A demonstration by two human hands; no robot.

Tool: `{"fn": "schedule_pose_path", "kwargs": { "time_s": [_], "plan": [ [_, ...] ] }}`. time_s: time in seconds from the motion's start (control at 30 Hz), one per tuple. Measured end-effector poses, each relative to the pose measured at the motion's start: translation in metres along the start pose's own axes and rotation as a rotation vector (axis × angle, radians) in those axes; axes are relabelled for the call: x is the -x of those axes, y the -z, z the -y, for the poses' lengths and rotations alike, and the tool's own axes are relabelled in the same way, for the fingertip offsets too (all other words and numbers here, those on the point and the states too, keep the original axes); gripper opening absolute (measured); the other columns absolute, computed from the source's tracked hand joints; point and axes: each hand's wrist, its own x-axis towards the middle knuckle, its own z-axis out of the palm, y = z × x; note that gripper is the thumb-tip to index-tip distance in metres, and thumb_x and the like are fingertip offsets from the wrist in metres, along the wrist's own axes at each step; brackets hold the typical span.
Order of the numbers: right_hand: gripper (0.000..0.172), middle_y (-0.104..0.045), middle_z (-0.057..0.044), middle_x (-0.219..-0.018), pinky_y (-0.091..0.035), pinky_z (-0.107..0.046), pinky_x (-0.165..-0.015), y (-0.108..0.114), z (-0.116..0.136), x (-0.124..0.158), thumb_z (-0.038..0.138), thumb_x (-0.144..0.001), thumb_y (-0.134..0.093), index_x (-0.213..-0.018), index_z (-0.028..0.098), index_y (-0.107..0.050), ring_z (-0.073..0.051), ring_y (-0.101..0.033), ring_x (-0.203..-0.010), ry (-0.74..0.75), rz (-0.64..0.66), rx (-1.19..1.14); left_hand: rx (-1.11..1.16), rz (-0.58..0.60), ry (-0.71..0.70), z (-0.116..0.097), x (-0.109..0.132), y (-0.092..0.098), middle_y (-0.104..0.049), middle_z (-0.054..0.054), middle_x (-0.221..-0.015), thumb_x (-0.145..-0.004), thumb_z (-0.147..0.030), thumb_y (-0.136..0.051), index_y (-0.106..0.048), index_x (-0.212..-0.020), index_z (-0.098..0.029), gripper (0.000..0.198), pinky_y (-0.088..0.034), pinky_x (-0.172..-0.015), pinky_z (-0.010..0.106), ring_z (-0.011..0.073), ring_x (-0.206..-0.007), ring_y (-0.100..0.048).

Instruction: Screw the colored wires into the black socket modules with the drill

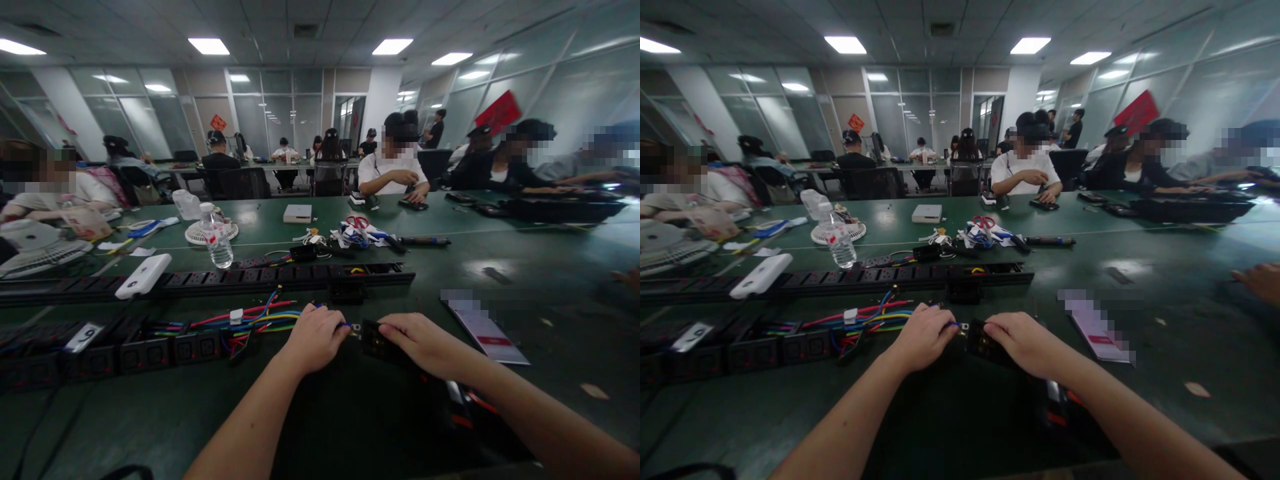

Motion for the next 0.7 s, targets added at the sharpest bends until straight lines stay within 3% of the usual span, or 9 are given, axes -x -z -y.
{"fn": "schedule_pose_path", "kwargs": {
  "time_s": [0.3,0.7],
  "plan": [
    [0.04,-0.067,-0.008,-0.099,-0.042,-0.039,-0.088,-0.013,0.009,-0.007,0.039,-0.103,-0.034,-0.105,0.017,-0.067,-0.024,-0.06,-0.094,0.03,-0.05,0.084,-0.001,0.003,0.014,-0.002,0.0,-0.004,-0.068,0.005,-0.09,-0.099,-0.033,-0.044,-0.061,-0.094,-0.021,0.021,-0.036,-0.083,0.038,0.0217,-0.088,-0.059],
    [0.031,-0.067,-0.006,-0.099,-0.045,-0.041,-0.09,-0.02,0.011,-0.018,0.033,-0.105,-0.04,-0.105,0.015,-0.066,-0.021,-0.061,-0.095,0.11,0.043,0.162,0.093,0.028,-0.026,0.002,0.004,-0.004,-0.068,0.004,-0.107,-0.098,-0.02,-0.041,-0.056,-0.112,-0.022,0.02,-0.037,-0.09,0.039,0.0213,-0.099,-0.059]
  ]
}}
